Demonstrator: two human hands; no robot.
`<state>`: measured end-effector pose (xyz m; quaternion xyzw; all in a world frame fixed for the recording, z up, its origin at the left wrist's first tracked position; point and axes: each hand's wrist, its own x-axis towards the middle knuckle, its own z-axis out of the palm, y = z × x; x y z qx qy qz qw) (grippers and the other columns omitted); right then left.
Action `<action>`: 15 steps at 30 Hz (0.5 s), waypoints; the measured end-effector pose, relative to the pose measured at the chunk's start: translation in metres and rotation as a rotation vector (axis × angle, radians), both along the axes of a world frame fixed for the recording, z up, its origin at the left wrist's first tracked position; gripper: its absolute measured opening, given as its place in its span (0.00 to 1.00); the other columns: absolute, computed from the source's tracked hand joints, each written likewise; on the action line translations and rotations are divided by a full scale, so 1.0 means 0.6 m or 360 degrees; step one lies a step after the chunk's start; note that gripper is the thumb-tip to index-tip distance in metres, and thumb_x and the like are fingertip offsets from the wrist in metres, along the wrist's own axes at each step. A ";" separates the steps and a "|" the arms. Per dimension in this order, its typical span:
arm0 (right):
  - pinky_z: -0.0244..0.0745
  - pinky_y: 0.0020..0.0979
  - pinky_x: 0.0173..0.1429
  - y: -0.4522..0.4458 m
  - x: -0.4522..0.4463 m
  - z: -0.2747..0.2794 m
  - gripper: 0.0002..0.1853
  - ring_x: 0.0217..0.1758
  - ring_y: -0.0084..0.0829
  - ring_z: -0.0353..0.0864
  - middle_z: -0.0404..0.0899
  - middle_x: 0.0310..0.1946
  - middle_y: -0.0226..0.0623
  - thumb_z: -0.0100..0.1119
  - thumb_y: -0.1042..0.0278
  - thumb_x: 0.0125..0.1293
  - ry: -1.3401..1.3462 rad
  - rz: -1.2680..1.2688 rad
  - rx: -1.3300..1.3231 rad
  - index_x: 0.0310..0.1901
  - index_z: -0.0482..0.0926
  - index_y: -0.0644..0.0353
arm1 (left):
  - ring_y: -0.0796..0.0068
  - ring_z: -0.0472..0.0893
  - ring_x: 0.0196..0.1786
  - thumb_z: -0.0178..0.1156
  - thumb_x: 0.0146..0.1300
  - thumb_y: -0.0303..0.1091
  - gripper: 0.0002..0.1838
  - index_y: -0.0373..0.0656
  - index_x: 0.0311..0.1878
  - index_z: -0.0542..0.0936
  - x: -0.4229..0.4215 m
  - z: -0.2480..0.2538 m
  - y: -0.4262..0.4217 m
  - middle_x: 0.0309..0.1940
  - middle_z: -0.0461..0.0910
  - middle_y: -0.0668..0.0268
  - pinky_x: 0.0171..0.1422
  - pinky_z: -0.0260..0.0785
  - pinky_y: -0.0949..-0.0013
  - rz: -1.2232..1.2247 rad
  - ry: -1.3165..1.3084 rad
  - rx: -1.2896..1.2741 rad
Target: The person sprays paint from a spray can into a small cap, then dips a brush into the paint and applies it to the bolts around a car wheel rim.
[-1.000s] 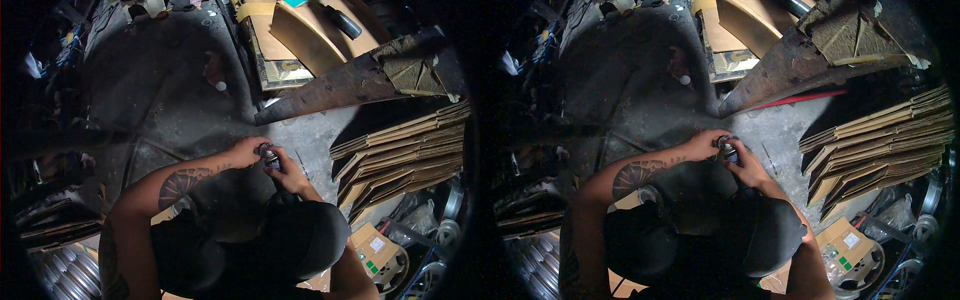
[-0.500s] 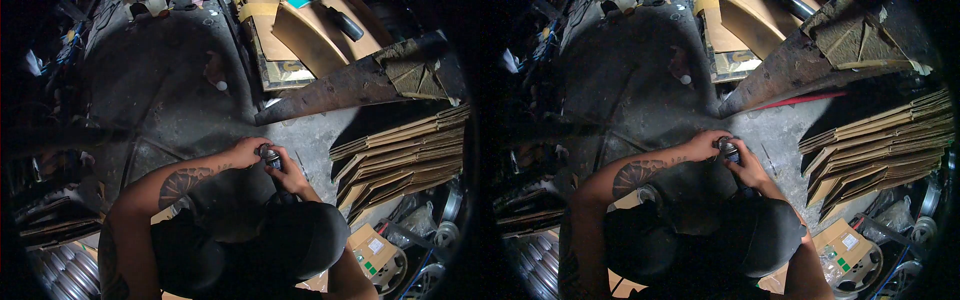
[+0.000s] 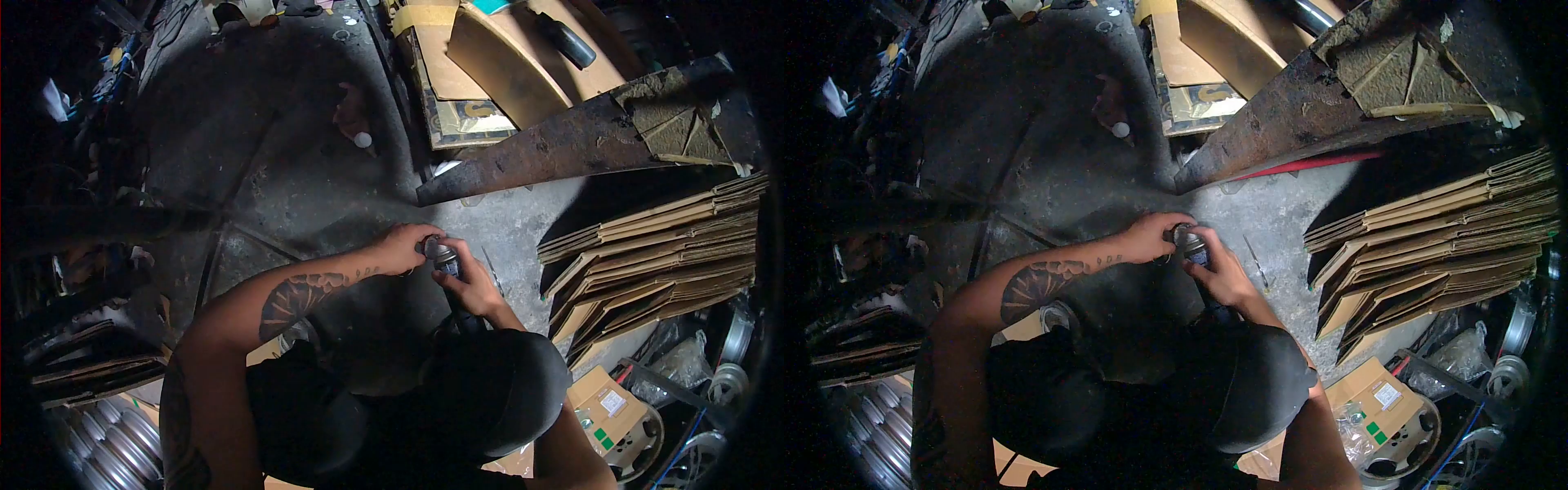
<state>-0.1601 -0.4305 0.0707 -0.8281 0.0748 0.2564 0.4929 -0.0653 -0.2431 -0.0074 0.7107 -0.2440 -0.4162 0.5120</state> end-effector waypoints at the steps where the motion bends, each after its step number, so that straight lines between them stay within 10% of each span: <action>1: 0.72 0.45 0.64 0.000 0.000 0.000 0.31 0.64 0.53 0.78 0.78 0.59 0.52 0.66 0.66 0.67 -0.0020 0.0001 -0.0003 0.68 0.64 0.47 | 0.66 0.83 0.59 0.65 0.54 0.17 0.33 0.42 0.67 0.75 0.000 -0.002 0.000 0.54 0.85 0.58 0.61 0.75 0.64 -0.0004 -0.0024 -0.0008; 15: 0.71 0.32 0.65 -0.034 -0.025 -0.097 0.36 0.57 0.30 0.75 0.72 0.58 0.37 0.65 0.74 0.69 -0.0408 -0.0825 0.0454 0.74 0.59 0.54 | 0.72 0.82 0.57 0.64 0.57 0.14 0.34 0.41 0.70 0.73 0.015 -0.013 0.028 0.54 0.84 0.62 0.60 0.75 0.67 0.0154 -0.0006 -0.0048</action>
